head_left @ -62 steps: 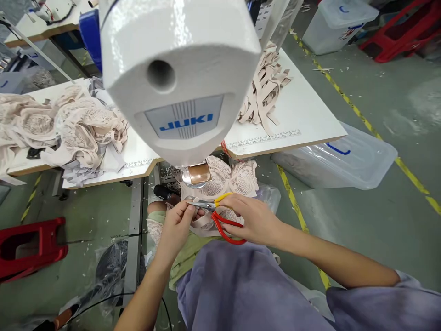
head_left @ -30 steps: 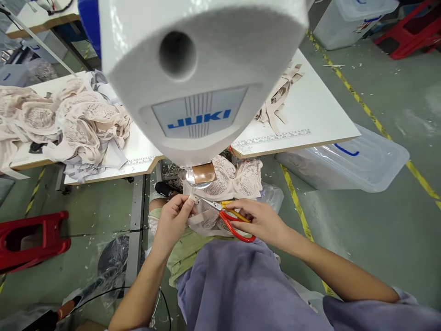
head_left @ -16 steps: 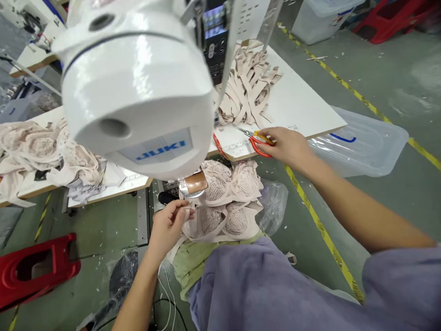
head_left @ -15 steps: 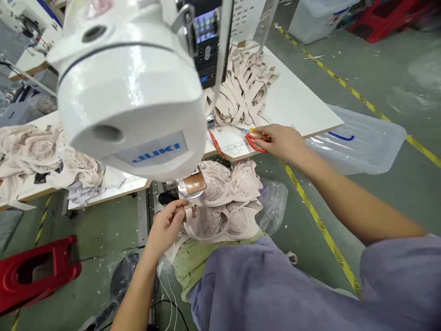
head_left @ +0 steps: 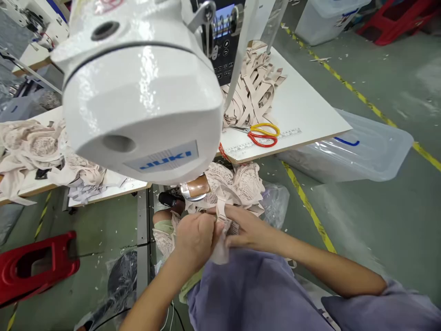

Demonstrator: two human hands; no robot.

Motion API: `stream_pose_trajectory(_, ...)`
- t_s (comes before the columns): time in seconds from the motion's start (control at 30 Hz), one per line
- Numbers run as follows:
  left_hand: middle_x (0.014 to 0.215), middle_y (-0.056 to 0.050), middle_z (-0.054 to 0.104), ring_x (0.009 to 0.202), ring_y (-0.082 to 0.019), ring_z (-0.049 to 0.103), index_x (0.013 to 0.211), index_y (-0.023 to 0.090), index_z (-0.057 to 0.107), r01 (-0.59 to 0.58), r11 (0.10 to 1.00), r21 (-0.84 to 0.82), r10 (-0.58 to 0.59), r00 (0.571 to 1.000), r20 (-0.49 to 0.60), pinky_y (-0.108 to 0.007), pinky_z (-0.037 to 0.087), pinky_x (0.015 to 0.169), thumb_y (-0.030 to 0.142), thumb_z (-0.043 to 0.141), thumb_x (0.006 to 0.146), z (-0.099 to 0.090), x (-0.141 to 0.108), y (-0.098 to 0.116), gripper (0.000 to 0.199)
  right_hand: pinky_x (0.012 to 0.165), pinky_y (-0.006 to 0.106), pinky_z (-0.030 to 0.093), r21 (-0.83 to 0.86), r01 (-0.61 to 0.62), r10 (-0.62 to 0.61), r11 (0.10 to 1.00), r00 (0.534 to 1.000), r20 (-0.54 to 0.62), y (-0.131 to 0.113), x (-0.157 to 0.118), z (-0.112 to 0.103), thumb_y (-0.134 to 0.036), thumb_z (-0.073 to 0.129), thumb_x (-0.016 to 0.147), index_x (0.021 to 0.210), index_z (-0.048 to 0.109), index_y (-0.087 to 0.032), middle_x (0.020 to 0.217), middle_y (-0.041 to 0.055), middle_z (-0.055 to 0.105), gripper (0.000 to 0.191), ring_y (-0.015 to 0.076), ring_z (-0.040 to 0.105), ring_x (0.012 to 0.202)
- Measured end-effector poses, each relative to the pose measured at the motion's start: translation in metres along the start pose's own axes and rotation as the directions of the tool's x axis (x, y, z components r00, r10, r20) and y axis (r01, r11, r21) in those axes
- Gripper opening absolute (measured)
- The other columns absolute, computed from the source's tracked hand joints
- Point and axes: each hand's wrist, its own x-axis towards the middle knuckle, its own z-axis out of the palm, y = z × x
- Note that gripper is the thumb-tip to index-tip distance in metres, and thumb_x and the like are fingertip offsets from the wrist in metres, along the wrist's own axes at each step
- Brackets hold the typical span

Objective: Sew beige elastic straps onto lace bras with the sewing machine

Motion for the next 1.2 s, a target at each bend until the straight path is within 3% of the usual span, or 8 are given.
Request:
stream_pose_trajectory(0.07,0.054,0.003,0.048,0.048,-0.013,0.043,0.069,0.022,0.044,0.128,0.985,-0.116,-0.128,0.992,0.008,-0.028,0.029,0.049,0.027,0.038,0.101,0.002,0.008,0.010,0.033,0.092,0.040,0.051,0.237,-0.011,0.039,0.972,0.993,-0.115,-0.007,0.006,0.002,-0.072,0.043,0.090,0.121,0.064,-0.019,0.110,0.0106,0.067,0.065,0.0254,0.064,0.101)
stream_pose_trajectory(0.13,0.054,0.005,0.043,0.047,-0.011,0.040,0.066,0.022,0.038,0.328,0.891,-0.314,-0.325,0.944,0.061,-0.026,0.029,0.048,0.028,0.037,0.101,0.002,0.017,0.017,0.036,0.085,0.033,0.052,0.368,-0.051,0.140,0.929,0.966,-0.219,-0.017,0.015,0.000,-0.059,0.041,0.098,0.109,0.065,-0.020,0.101,0.0065,0.068,0.047,0.0198,0.063,0.091)
stream_pose_trajectory(0.23,0.054,0.005,0.039,0.048,-0.010,0.038,0.062,0.022,0.033,0.529,0.683,-0.504,-0.554,0.825,0.115,-0.023,0.031,0.047,0.035,0.035,0.102,0.000,0.024,0.020,0.042,0.068,0.026,0.050,0.402,-0.052,0.199,0.914,0.922,-0.332,-0.033,0.032,-0.008,-0.047,0.054,0.094,0.094,0.061,-0.020,0.083,0.0014,0.063,0.027,0.0147,0.058,0.073)
stream_pose_trajectory(0.33,0.054,0.004,0.047,0.050,-0.011,0.045,0.070,0.021,0.054,0.580,0.665,-0.470,-0.629,0.775,0.066,-0.023,0.034,0.048,0.042,0.041,0.100,-0.004,0.022,0.013,0.039,0.058,0.023,0.042,0.306,-0.004,0.137,0.952,0.899,-0.416,-0.042,0.054,-0.020,-0.040,0.062,0.089,0.090,0.056,-0.021,0.072,-0.0025,0.057,0.021,0.0116,0.051,0.062)
stream_pose_trajectory(0.43,0.061,0.003,0.062,0.053,-0.012,0.054,0.107,0.020,0.068,0.551,0.780,-0.296,-0.587,0.809,-0.040,-0.023,0.040,0.054,0.040,0.055,0.095,-0.005,0.015,-0.001,0.027,0.058,0.023,0.038,0.146,-0.010,0.072,0.989,0.901,-0.428,-0.041,0.076,-0.035,-0.037,0.061,0.088,0.090,0.055,-0.021,0.071,-0.0041,0.057,0.018,0.0102,0.048,0.060)
stream_pose_trajectory(0.53,0.072,0.000,0.072,0.058,-0.013,0.059,0.114,0.022,0.071,0.430,0.898,-0.093,-0.437,0.895,-0.092,-0.024,0.042,0.059,0.033,0.054,0.096,-0.004,0.012,-0.014,0.027,0.059,0.024,0.036,0.037,0.000,0.014,0.999,0.924,-0.381,-0.038,0.094,-0.046,-0.036,0.059,0.087,0.087,0.054,-0.021,0.068,-0.0050,0.056,0.016,0.0109,0.048,0.060)
stream_pose_trajectory(0.6,0.072,-0.001,0.073,0.059,-0.013,0.061,0.115,0.021,0.073,0.390,0.921,-0.001,-0.389,0.917,-0.092,-0.025,0.040,0.058,0.031,0.051,0.098,-0.004,0.013,-0.019,0.030,0.060,0.026,0.036,-0.023,0.013,-0.021,1.000,0.936,-0.352,-0.039,0.103,-0.052,-0.036,0.057,0.088,0.086,0.054,-0.021,0.064,-0.0052,0.054,0.015,0.0121,0.048,0.061)
stream_pose_trajectory(1.2,0.070,-0.001,0.075,0.051,-0.012,0.058,0.111,0.025,0.075,0.376,0.911,0.170,-0.370,0.927,-0.068,-0.026,0.033,0.052,0.032,0.052,0.097,-0.011,0.020,-0.027,0.028,0.061,0.030,0.040,-0.187,0.017,-0.078,0.982,0.944,-0.321,-0.046,0.125,-0.061,-0.029,0.054,0.084,0.086,0.058,-0.023,0.063,-0.0008,0.051,0.008,0.0192,0.052,0.065)
